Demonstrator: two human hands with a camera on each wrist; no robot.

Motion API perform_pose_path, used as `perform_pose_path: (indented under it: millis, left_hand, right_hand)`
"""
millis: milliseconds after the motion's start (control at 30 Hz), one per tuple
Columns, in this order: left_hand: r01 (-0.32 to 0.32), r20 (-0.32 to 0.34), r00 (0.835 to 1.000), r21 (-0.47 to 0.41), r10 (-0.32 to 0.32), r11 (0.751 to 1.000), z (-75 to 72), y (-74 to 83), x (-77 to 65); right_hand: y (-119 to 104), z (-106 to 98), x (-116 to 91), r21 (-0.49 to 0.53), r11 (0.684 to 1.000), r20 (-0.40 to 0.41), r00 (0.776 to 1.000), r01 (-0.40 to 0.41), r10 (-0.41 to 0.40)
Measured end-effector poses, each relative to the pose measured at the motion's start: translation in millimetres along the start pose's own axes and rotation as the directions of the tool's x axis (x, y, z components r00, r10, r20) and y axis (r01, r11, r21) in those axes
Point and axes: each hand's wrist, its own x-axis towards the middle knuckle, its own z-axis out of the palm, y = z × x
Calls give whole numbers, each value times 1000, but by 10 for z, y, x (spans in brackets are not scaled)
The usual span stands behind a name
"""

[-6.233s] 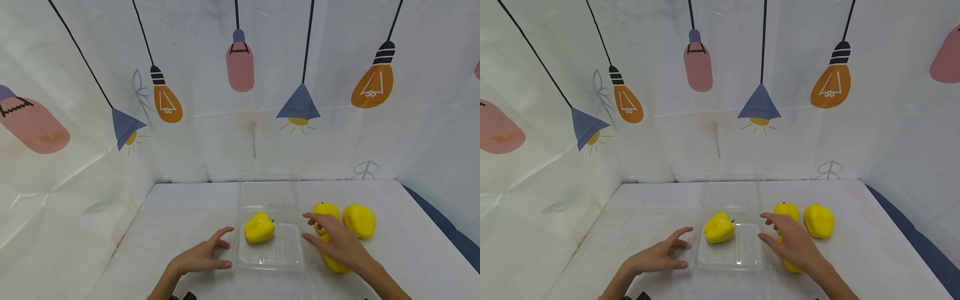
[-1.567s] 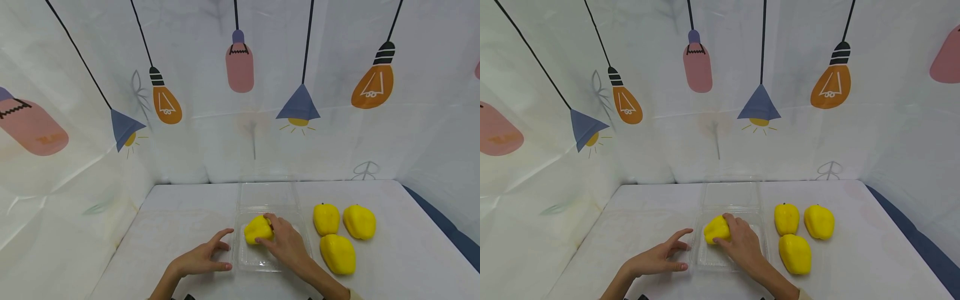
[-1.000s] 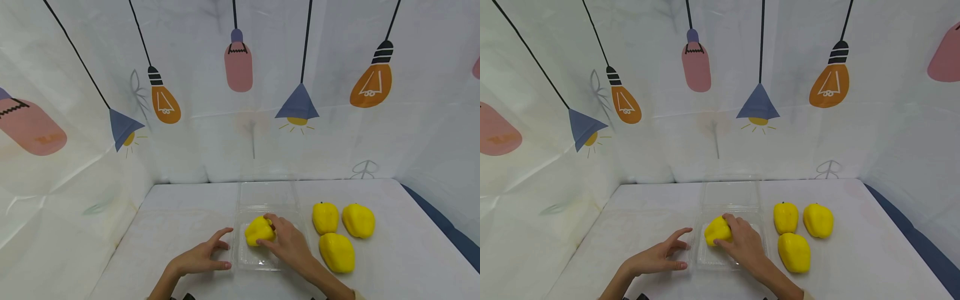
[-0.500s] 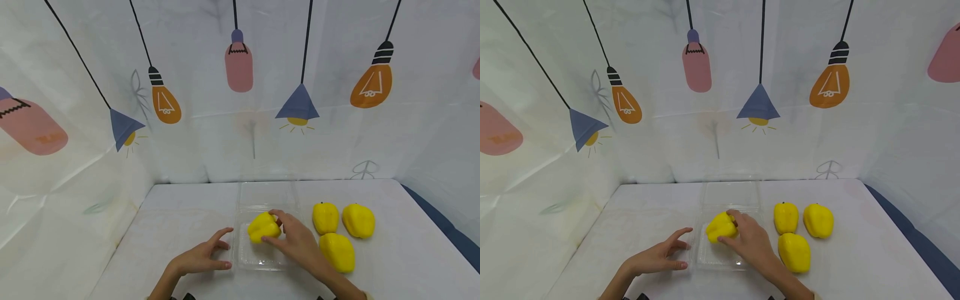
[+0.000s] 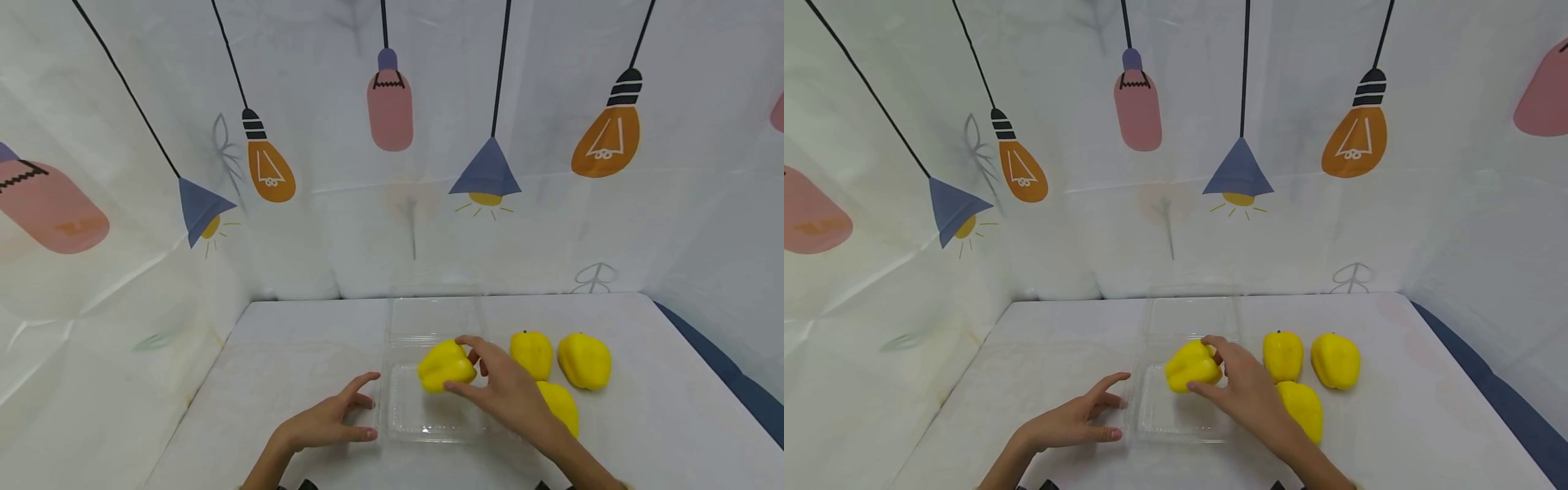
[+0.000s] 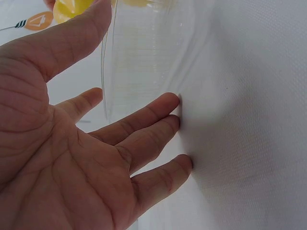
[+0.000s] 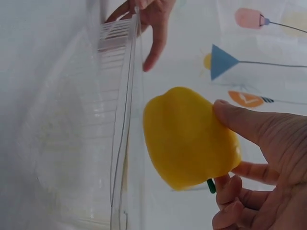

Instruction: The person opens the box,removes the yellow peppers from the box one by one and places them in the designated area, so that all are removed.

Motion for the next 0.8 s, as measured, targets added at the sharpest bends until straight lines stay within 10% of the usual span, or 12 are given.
perform_pose_path:
  millis: [800]
  left_hand:
    - [-47, -6, 999, 12, 47, 999, 25, -34, -5]
  right_hand:
    - [321, -396, -42, -6, 999, -42, 998, 42, -42]
